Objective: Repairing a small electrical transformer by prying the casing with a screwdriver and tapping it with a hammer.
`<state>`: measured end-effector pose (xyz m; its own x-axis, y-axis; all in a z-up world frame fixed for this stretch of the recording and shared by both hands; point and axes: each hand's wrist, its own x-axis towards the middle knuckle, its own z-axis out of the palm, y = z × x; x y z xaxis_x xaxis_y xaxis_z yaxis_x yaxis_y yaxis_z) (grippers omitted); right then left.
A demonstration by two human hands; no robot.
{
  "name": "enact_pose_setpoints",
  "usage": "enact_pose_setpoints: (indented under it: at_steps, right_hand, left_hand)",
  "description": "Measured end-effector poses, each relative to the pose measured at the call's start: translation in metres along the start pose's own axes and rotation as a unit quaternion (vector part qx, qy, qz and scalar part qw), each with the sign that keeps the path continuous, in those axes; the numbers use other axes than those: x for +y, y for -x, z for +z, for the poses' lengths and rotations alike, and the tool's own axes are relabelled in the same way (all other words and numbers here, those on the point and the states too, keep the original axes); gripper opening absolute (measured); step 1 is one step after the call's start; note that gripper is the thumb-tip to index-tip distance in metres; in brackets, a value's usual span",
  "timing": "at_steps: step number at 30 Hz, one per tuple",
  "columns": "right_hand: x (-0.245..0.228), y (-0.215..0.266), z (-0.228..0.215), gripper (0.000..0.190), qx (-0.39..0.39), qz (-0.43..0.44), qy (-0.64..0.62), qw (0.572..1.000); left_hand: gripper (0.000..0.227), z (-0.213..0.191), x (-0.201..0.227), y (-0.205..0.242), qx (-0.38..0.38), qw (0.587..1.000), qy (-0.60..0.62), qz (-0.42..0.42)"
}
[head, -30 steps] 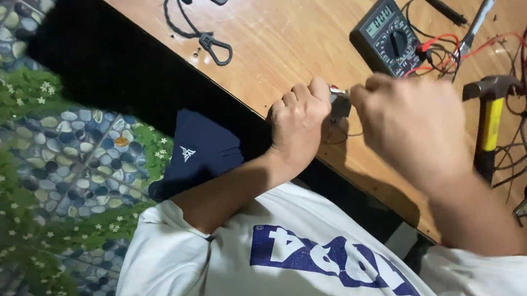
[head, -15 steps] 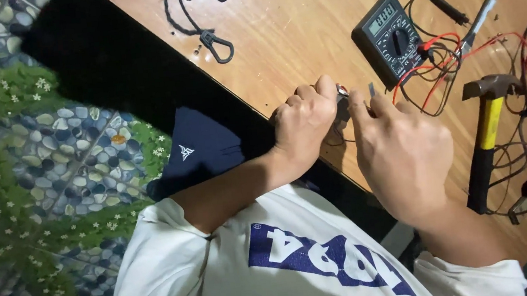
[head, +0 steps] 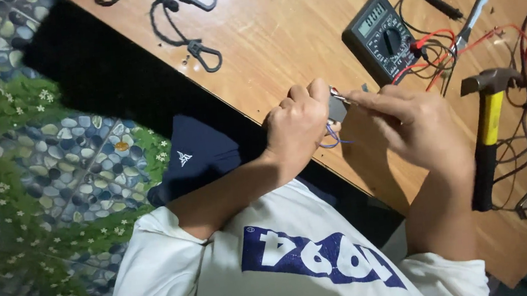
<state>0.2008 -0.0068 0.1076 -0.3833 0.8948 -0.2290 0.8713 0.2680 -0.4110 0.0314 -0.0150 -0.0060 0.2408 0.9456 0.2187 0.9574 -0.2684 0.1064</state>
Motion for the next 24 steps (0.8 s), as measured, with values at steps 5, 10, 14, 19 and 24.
enact_pose_setpoints:
  at_steps: [5, 10, 14, 19, 24]
  right_hand:
    - [0.011, -0.007, -0.015, 0.037, -0.029, -0.034, -0.082, 0.996]
    - [0.007, -0.002, -0.008, 0.032, -0.100, -0.043, -0.125, 0.986]
    - [0.011, 0.008, -0.002, 0.033, -0.083, -0.039, -0.113, 0.989]
    - [0.017, 0.022, 0.013, 0.036, -0.040, -0.039, -0.046, 0.997]
    - [0.027, 0.021, 0.017, 0.040, -0.044, -0.060, -0.046, 0.996]
  left_hand:
    - [0.055, 0.008, -0.020, -0.002, -0.097, 0.971, 0.204, 0.082]
    - [0.056, -0.020, -0.056, -0.010, -0.173, 0.885, 0.398, 0.171]
    - [0.061, -0.029, -0.049, -0.005, -0.107, 0.926, 0.301, 0.199]
    - [0.064, -0.024, -0.042, -0.008, -0.073, 0.947, 0.244, 0.197]
    - [0.054, -0.002, -0.051, -0.015, -0.056, 0.893, 0.337, 0.293]
